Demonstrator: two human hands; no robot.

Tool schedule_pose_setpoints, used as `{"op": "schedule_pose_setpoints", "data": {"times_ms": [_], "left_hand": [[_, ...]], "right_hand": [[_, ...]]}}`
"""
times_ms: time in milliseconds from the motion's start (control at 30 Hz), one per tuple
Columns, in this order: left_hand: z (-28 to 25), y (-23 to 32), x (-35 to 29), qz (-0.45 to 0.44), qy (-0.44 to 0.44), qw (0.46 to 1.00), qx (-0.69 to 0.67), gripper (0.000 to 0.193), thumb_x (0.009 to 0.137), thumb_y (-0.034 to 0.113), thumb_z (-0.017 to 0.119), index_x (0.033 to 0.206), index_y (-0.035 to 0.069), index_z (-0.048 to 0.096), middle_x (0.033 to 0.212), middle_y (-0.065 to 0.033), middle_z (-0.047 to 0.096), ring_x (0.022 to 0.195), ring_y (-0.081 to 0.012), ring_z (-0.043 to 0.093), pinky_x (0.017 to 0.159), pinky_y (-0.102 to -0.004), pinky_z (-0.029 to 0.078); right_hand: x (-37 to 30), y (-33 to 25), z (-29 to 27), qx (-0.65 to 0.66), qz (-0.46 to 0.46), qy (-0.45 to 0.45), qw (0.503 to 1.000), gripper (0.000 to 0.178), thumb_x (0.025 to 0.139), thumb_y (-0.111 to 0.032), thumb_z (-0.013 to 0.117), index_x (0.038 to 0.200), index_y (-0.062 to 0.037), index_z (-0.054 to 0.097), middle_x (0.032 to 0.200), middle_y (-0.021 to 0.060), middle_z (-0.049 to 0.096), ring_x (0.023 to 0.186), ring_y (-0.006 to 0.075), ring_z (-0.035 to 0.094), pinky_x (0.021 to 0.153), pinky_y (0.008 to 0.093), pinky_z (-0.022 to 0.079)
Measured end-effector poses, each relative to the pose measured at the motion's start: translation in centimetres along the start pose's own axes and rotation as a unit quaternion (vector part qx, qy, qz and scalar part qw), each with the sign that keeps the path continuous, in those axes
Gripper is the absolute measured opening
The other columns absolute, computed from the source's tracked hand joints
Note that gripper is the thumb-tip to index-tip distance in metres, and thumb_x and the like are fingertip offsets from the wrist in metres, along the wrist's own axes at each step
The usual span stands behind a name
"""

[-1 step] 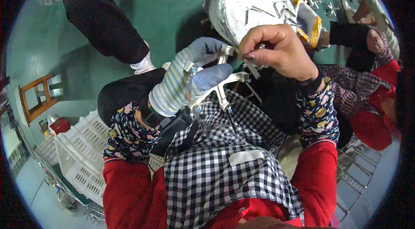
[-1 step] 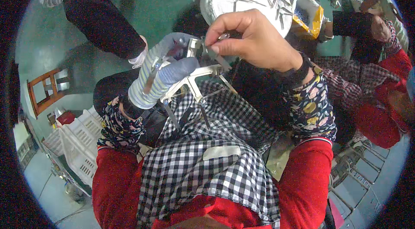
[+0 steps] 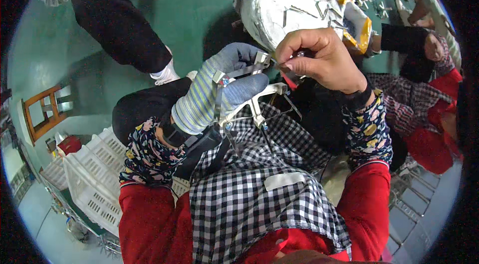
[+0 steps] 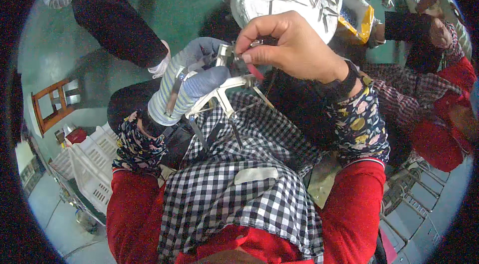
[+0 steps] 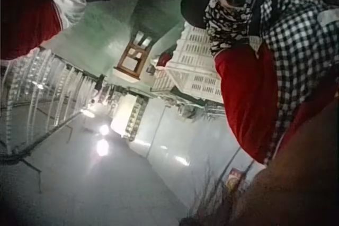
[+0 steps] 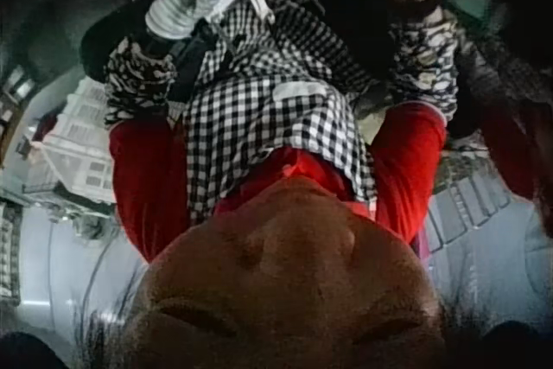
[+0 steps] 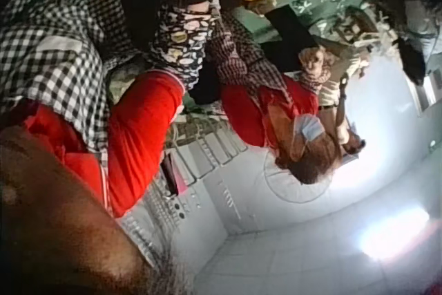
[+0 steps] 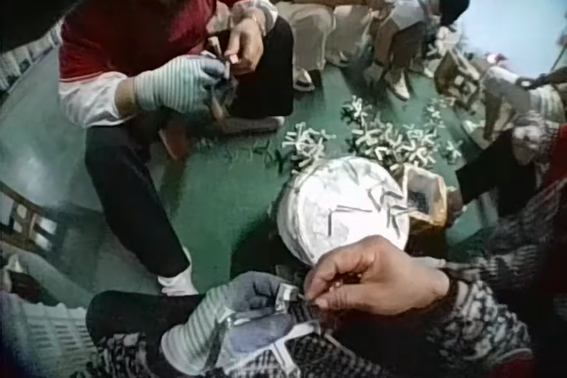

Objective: Assembling small components onto star-shaped plastic frames in a manufacturing setting.

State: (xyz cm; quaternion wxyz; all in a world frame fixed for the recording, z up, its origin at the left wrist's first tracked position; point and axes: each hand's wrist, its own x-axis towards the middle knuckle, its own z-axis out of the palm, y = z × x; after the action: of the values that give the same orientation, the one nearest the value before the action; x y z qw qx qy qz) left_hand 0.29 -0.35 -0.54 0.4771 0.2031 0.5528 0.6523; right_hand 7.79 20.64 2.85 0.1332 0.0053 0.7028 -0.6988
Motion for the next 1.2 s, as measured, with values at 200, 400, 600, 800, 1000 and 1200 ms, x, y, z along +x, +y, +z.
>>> {"op": "schedule_pose_setpoints", "data": {"times_ms": [200, 400, 600, 800, 1000, 1200], "left_hand": [[0.6, -0.4, 0.5, -0.003, 0.010, 1.000, -0.026, 0.026, 0.081, 0.011, 0.067, 0.101, 0.001, 0.055, 0.089, -0.0025, 0.061, 0.082, -0.0088, 0.058, 0.072, -0.0237, 0.049], [0.9, -0.3, 0.4, -0.008, 0.035, 0.998, -0.053, 0.022, 0.082, 0.006, 0.065, 0.101, 0.001, 0.055, 0.088, -0.0030, 0.062, 0.080, -0.0094, 0.059, 0.071, -0.0242, 0.050], [0.0, -0.2, 0.4, -0.015, -0.009, 0.999, 0.045, 0.037, 0.084, 0.015, 0.066, 0.113, -0.001, 0.049, 0.099, -0.0083, 0.061, 0.089, -0.0140, 0.060, 0.080, -0.0247, 0.049], [-0.1, -0.6, 0.1, -0.028, 0.003, 1.000, 0.000, 0.036, 0.083, 0.012, 0.066, 0.112, 0.001, 0.050, 0.097, -0.0077, 0.062, 0.087, -0.0136, 0.061, 0.078, -0.0256, 0.049], [0.3, 0.1, 0.0, -0.006, 0.038, 0.997, 0.060, 0.023, 0.080, 0.010, 0.068, 0.099, 0.003, 0.058, 0.086, -0.0020, 0.062, 0.077, -0.0075, 0.057, 0.070, -0.0236, 0.048], [0.1, -1.2, 0.3, -0.004, 0.033, 0.996, 0.088, 0.025, 0.078, 0.011, 0.069, 0.099, 0.003, 0.059, 0.086, -0.0021, 0.063, 0.076, -0.0072, 0.056, 0.069, -0.0231, 0.048]], "right_hand": [[0.0, 0.7, -0.1, -0.087, -0.033, 0.022, 0.995, 0.011, 0.078, -0.003, 0.067, 0.088, 0.0009, 0.065, 0.082, 0.0038, 0.066, 0.077, 0.0101, 0.060, 0.073, 0.0233, 0.048], [0.3, 1.1, -0.1, -0.136, -0.094, 0.018, 0.986, 0.011, 0.077, -0.003, 0.067, 0.087, -0.0007, 0.066, 0.080, 0.0043, 0.066, 0.077, 0.0106, 0.061, 0.072, 0.0236, 0.048], [0.5, 1.0, 0.2, -0.138, -0.100, 0.014, 0.985, 0.011, 0.077, -0.003, 0.067, 0.087, -0.0012, 0.066, 0.079, 0.0033, 0.065, 0.075, 0.0098, 0.060, 0.070, 0.0232, 0.048], [0.4, 0.9, 0.4, -0.141, -0.061, 0.028, 0.988, 0.010, 0.077, -0.005, 0.067, 0.087, -0.0016, 0.067, 0.077, 0.0023, 0.066, 0.073, 0.0088, 0.060, 0.068, 0.0228, 0.048], [0.5, 0.0, 0.8, -0.069, 0.092, 0.041, 0.993, 0.014, 0.077, -0.008, 0.069, 0.089, -0.0001, 0.067, 0.075, 0.0017, 0.066, 0.071, 0.0071, 0.057, 0.067, 0.0224, 0.047], [1.1, 1.4, 0.5, -0.046, 0.122, 0.036, 0.991, 0.017, 0.077, -0.011, 0.071, 0.090, -0.0004, 0.068, 0.077, 0.0004, 0.066, 0.071, 0.0072, 0.057, 0.069, 0.0232, 0.046]]}}
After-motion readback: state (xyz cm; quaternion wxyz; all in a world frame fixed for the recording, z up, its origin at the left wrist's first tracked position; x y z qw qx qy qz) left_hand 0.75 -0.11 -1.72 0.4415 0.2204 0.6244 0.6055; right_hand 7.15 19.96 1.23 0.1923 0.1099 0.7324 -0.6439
